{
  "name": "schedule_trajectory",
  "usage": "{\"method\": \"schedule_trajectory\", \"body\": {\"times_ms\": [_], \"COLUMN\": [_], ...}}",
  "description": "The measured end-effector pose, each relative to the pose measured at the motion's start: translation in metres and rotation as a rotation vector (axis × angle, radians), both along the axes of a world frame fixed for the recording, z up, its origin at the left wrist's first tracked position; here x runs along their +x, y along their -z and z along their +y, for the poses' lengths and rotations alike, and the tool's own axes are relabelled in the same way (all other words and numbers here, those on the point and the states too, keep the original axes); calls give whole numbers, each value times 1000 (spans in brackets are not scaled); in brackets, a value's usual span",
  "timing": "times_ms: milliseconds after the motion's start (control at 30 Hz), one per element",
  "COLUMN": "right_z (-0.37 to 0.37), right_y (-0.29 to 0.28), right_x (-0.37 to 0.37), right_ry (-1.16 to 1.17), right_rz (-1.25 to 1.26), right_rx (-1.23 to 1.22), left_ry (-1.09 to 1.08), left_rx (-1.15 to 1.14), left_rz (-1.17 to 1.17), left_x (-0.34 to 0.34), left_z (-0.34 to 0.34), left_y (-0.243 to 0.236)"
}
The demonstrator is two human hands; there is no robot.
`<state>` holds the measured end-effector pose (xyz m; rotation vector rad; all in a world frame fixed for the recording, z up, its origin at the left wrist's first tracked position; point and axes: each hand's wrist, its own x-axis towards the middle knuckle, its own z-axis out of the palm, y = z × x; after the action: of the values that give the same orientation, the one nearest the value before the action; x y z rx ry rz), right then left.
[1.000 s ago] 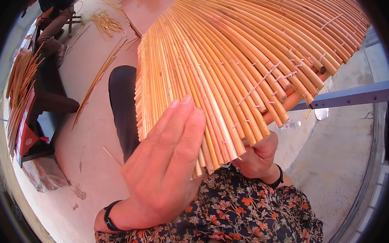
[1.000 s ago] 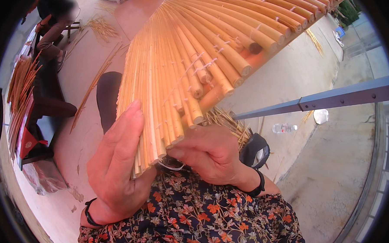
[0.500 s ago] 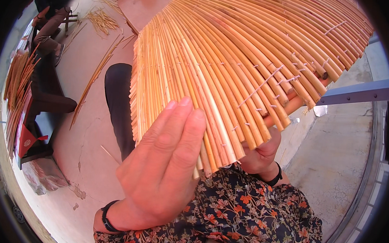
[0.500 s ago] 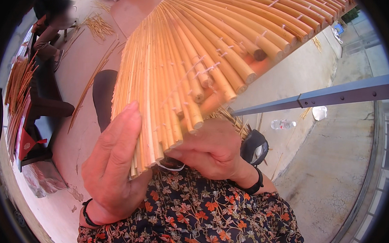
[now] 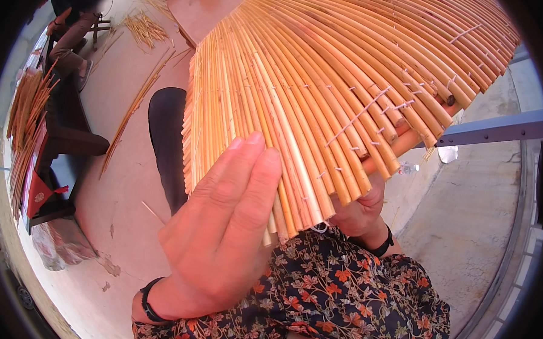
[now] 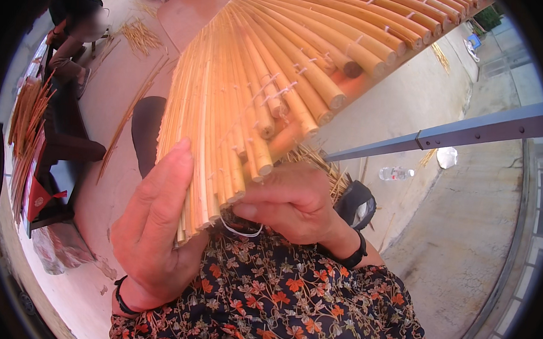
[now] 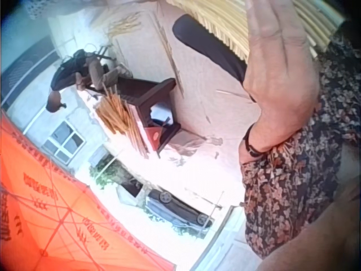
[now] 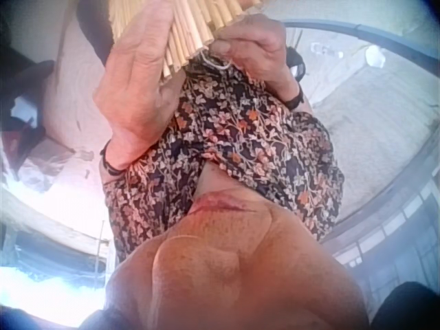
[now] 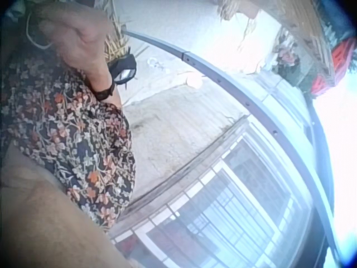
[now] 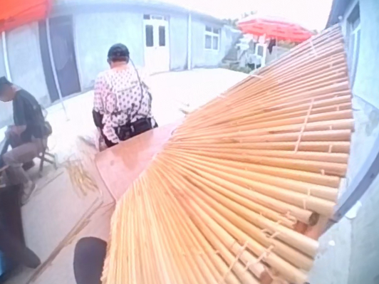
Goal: The person weaves a thin white string through a bundle of parallel bamboo sticks using a small tool. They repeatedly pass the tool through the gaps between the sticks and pull the string tight to secure the bundle.
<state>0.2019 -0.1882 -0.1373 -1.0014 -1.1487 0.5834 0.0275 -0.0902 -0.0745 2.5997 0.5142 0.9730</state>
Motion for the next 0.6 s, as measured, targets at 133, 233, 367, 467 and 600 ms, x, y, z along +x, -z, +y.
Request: {"method": "schedule_trajectory", "body": {"times_ms": [133, 233, 367, 467, 600], "right_z": [1, 0, -3, -7, 1], "right_y": [-1, -5, -5, -8, -4], "right_x": [-8, -15, -23, -22, -25], "right_ry": [-25, -41, -69, -64, 49], "right_rz": [132, 208, 344, 321, 205], "right_rx": [-48, -97, -171, -203, -81], "left_ry": [-18, -15, -14, -4, 13], "left_rx": [-17, -26, -26, -18, 15], "left_rz": [-50, -76, -78, -66, -46], "left_x": [2, 2, 2, 2, 1], "left_z": [-1, -1, -1, -1, 1], "left_y": [1, 4, 3, 0, -2]}}
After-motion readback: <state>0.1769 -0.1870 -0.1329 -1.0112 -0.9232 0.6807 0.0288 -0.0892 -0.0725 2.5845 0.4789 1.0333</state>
